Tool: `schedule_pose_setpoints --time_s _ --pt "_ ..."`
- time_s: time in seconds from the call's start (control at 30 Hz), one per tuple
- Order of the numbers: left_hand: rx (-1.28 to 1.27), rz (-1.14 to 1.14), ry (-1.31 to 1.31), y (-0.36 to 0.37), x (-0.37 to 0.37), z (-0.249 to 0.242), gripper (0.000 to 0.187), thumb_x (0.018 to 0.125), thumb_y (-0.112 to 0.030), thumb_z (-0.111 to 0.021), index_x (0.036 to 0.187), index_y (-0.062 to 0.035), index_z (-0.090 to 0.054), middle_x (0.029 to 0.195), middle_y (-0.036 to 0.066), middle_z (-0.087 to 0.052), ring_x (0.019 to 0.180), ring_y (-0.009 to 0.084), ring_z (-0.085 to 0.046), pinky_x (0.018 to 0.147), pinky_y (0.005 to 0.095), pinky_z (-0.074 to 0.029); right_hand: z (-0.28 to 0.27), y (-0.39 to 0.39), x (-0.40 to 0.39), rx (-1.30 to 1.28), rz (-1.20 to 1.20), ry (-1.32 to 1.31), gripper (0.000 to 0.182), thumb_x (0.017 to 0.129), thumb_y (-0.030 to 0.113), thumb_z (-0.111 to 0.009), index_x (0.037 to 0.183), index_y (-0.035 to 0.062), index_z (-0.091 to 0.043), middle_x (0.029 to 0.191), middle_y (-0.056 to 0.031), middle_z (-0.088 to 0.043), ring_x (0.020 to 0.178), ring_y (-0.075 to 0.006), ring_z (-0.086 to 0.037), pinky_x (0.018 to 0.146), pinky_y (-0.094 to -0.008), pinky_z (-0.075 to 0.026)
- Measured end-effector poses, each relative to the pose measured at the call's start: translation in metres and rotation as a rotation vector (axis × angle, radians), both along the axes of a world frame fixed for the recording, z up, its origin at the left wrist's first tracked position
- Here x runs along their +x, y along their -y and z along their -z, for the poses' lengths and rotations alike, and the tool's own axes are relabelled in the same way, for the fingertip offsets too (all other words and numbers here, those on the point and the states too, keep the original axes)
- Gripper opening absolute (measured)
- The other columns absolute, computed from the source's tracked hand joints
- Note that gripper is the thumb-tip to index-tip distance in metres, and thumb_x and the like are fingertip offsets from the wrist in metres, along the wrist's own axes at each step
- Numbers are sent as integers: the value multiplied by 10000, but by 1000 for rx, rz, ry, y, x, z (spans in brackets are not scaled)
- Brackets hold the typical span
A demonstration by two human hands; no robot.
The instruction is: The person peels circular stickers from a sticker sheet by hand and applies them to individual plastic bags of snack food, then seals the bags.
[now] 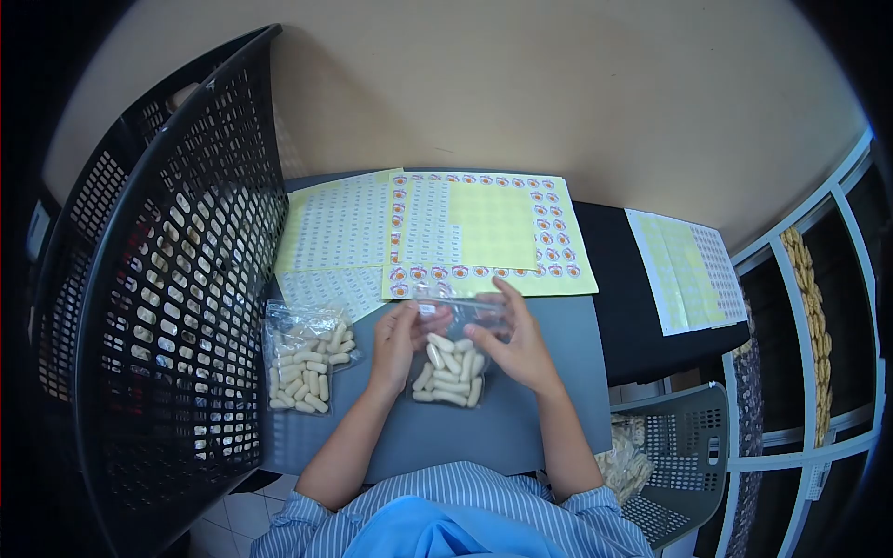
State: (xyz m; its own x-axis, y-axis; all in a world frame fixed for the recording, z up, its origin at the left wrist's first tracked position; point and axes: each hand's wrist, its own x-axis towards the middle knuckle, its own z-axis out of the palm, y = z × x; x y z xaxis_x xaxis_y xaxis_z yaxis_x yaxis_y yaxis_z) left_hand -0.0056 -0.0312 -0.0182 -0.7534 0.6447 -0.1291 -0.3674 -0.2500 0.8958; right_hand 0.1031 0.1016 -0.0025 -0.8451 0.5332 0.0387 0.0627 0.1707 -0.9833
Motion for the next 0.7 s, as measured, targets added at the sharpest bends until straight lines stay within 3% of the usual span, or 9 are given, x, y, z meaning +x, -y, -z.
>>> schedule_pose_setpoints --time_s 0.03,0.1,0.17,0.2,0.27,0.33,0.47,0.6,0.7 --pt "-51 88 -6 0 2 0 308 937 -216 -384 992 47 -533 972 186 -614 905 234 -618 759 301 -514 4 -3 -2 155 79 -62 724 749 185 -694 1307 -14 -279 1113 -154 -523 923 -200 -566 745 -292 -461" --pt "-98 291 -101 -3 3 7 305 921 -209 -427 1035 51 -541 933 159 -627 846 205 -627 726 295 -507 6 -10 -3 182 159 -130 623 766 171 -670 1274 -2 -354 1095 -139 -542 899 -187 -565 720 -283 -453" --pt "-422 317 -640 1 14 -6 322 872 -190 -509 1116 19 -519 963 145 -601 875 212 -590 730 331 -476 1 -16 -1 103 248 -108 472 790 148 -637 1203 10 -454 1057 -126 -556 873 -170 -566 716 -284 -454" --pt "-420 316 -641 2 15 -14 322 872 -190 -509 1116 19 -519 963 145 -601 875 212 -590 730 331 -476 -1 -17 -2 169 270 -127 313 790 125 -621 1080 24 -563 993 -107 -575 842 -177 -573 706 -295 -458" --pt "-527 50 -1145 2 14 -23 397 803 -153 -576 1172 -31 -493 1075 115 -546 993 235 -514 828 344 -407 -1 -20 -5 288 217 -87 264 781 114 -621 1029 29 -590 964 -101 -580 828 -178 -575 698 -294 -459" --pt "-589 22 -1203 5 5 -20 417 784 -149 -581 1176 -41 -488 1105 107 -517 1029 246 -473 857 357 -371 -8 -19 -11 415 138 9 175 752 85 -623 919 35 -639 886 -104 -584 817 -215 -583 700 -304 -462" --pt "-708 -41 -1274 8 -8 -3 413 776 -148 -573 1169 -55 -487 1156 77 -491 1097 239 -427 922 361 -305 0 -22 -37 641 45 47 204 714 103 -655 910 45 -647 859 -109 -561 833 -271 -564 722 -338 -454" --pt "-755 3 -1259 10 -11 -2 393 787 -151 -562 1165 -63 -500 1180 70 -484 1129 227 -410 947 370 -278 -4 -13 -52 892 -83 10 207 668 103 -682 869 64 -657 870 -88 -556 819 -259 -557 727 -354 -452" --pt "-802 27 -1305 10 -10 -1 368 792 -146 -557 1151 -74 -521 1189 58 -479 1132 222 -407 946 371 -279 4 -15 -57 869 -136 39 166 663 97 -682 825 66 -662 858 -83 -558 803 -254 -562 714 -353 -458"
